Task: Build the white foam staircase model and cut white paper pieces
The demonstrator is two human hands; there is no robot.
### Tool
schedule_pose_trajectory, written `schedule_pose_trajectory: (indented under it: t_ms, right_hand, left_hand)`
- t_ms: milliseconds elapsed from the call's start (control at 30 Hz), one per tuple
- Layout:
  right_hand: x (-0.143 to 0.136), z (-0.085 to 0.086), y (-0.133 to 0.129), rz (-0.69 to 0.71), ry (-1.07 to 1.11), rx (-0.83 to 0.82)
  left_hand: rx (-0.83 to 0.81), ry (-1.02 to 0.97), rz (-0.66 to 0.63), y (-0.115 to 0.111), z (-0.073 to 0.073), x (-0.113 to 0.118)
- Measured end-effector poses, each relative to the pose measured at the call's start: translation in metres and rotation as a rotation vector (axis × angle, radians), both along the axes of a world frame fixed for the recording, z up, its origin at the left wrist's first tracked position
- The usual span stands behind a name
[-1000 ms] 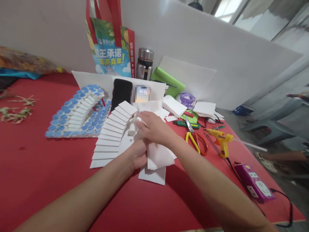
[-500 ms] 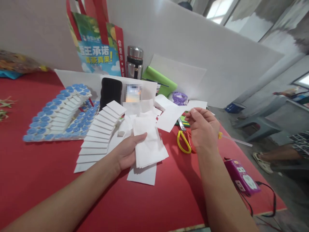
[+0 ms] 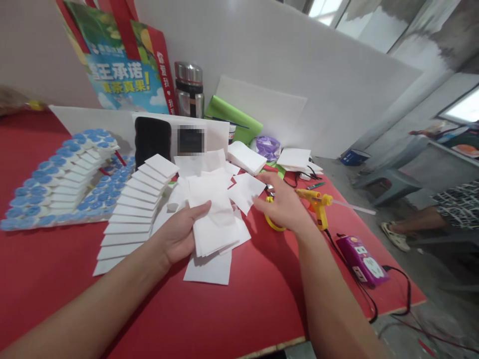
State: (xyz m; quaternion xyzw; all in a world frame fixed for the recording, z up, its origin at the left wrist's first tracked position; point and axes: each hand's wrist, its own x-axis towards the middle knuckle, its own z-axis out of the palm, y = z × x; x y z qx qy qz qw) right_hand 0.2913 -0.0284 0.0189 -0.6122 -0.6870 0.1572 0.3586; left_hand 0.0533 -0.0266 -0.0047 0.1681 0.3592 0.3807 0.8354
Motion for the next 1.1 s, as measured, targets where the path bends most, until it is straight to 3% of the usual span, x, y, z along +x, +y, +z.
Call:
schedule_pose_trajectory:
  t_ms: [133, 300, 400, 467, 533, 633, 700, 900, 1100]
  right_hand:
    - [-0.031, -0.004, -0.009, 0.159, -0.225, -0.186]
    - [-0.037, -0.026, 0.005, 0.034, -0.312, -0.180]
    - [-0.026, -0.027, 0.009, -0.155, -0.116, 0.010]
    - [-0.022, -0.019, 0.003, -0.188, 0.051, 0.220]
    - [-0.025, -0.008, -0.007, -0.031, 0.096, 0.318]
    - [-0.038, 0.002, -0.019, 0.405, -0.008, 0.296]
    - [-0.047, 0.002, -0.022, 0.595, -0.085, 0.295]
    - [-0.055, -0.004, -0.022, 0.674, -0.219, 0.328]
    - [-0.059, -0.004, -0.026, 0.756, -0.250, 0.299]
  left_hand:
    - [-0.031, -0.036, -0.031, 0.001, -0.002, 0.000]
    - [-0.029, -0.023, -0.020, 0.000, 0.001, 0.000]
    - [-0.076, -0.033, -0.061, -0.001, 0.002, -0.002]
    - [-0.103, -0.054, -0.093, -0.001, 0.001, -0.003]
    - [-0.105, -0.077, -0.097, 0.000, -0.001, -0.004]
    - [-0.090, -0.138, -0.071, 0.004, -0.005, -0.007]
    - [-0.076, -0.208, -0.083, 0.007, -0.007, -0.009]
    - [-0.050, -0.291, -0.125, 0.012, -0.011, -0.013]
    - [-0.047, -0.301, -0.144, 0.012, -0.004, -0.011]
